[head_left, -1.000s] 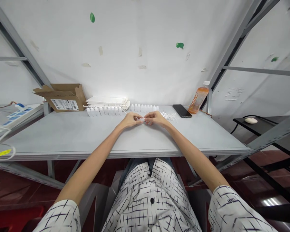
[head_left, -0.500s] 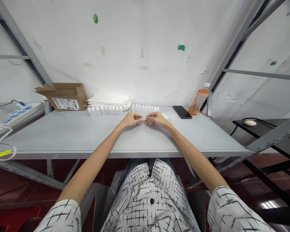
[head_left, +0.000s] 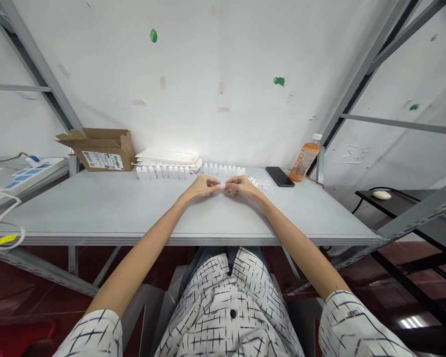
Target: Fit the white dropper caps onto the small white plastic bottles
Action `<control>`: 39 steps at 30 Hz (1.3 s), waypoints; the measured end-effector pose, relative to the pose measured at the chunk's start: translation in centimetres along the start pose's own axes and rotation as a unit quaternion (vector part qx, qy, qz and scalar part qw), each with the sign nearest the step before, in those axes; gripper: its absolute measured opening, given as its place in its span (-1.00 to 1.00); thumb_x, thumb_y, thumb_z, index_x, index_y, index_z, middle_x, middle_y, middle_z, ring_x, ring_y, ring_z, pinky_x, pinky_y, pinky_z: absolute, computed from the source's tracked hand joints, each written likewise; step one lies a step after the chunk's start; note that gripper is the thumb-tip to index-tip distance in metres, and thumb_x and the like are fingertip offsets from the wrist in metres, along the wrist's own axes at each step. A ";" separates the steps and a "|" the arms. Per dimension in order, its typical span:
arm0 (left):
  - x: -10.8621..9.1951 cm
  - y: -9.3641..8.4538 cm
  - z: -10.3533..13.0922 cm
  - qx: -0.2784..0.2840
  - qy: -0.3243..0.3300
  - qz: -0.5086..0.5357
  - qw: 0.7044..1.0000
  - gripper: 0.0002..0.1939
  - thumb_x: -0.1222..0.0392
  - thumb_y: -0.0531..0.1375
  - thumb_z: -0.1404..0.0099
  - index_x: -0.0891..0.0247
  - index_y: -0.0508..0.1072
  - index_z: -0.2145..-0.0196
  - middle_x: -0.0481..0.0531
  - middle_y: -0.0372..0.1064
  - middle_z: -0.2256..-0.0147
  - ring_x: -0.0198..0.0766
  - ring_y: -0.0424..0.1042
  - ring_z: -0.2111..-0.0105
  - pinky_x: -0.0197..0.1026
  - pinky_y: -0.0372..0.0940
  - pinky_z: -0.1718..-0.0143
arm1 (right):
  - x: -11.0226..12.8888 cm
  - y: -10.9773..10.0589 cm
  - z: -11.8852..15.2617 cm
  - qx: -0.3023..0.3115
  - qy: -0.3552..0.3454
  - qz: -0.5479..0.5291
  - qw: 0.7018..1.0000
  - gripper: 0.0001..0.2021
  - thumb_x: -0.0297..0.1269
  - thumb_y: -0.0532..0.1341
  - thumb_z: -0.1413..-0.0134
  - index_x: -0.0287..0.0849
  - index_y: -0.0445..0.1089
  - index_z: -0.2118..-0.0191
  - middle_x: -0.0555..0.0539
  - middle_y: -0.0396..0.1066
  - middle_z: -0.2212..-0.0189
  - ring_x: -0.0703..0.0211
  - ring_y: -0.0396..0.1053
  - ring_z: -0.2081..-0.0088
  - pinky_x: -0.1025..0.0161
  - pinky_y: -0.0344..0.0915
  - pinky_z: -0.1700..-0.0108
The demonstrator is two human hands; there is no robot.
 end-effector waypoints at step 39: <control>-0.2 0.6 0.2 0.011 -0.020 -0.020 1.000 -0.50 -0.18 0.26 -0.20 0.36 0.66 0.22 0.10 0.53 0.43 -0.28 0.42 0.52 -0.28 0.24 0.48 | 1.1 -0.2 0.6 -0.001 -0.003 0.005 1.000 -0.79 -0.28 0.47 0.17 -0.29 0.55 0.39 -0.18 0.54 0.47 0.15 0.50 0.47 0.30 0.41 0.49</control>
Point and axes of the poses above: each hand's wrist, its own z-axis away from the middle knuckle, its own y-axis out of the palm, x = y × z, the point moved 10 cm from there along -z, towards the middle knuckle
